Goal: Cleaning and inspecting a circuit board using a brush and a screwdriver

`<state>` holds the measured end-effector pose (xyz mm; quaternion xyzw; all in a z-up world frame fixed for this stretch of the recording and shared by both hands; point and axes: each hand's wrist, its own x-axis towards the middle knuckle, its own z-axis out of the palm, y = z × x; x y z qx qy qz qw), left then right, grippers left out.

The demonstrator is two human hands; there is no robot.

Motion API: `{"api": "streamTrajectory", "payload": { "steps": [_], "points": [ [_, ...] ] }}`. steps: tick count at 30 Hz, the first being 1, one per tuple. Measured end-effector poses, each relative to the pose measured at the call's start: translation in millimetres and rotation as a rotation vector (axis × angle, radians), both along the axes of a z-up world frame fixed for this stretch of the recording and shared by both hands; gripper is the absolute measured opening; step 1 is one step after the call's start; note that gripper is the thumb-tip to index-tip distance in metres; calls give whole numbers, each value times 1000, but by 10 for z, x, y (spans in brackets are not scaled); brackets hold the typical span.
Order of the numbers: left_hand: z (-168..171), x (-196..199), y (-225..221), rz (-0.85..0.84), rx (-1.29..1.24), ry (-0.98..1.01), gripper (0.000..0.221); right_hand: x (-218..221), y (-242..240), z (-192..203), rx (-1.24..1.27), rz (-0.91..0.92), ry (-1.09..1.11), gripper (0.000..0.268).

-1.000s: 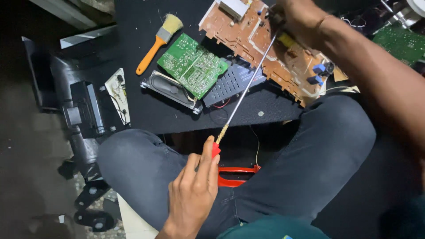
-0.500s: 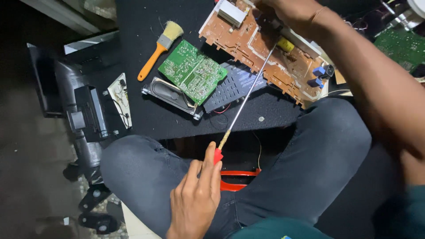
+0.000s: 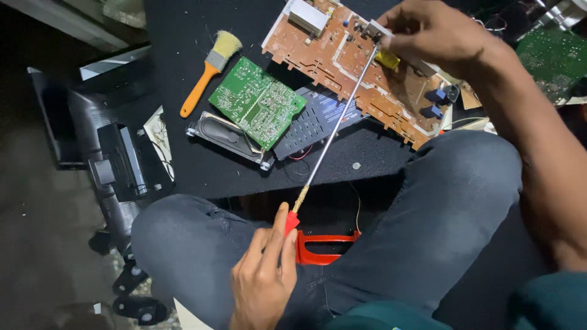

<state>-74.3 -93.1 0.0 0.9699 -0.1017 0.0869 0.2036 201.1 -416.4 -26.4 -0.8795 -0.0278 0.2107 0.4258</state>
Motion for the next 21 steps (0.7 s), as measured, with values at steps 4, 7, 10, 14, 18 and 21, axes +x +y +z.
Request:
{"api": "streamTrajectory", "payload": {
  "steps": [4, 7, 10, 14, 18, 21],
  "points": [
    [31, 19, -13, -8, -52, -21, 37, -91, -173, -283, -4, -20, -161, 27],
    [-4, 34, 6, -6, -86, 67, 41, -116, -129, -274, -34, -36, -239, 19],
    [-50, 31, 11, 28, -72, 92, 42, -102, -110, -231, -150, -7, -300, 18],
    [-58, 11, 46, 24, -92, 106, 42, -67, -66, -256, -217, -31, -268, 19],
    [-91, 18, 73, 25, -124, 138, 44, -89, 44, -126, -263, 34, -260, 38],
    [-111, 33, 88, 19, -141, 130, 44, -112, 129, 26, -309, 56, -186, 43]
  ]
}}
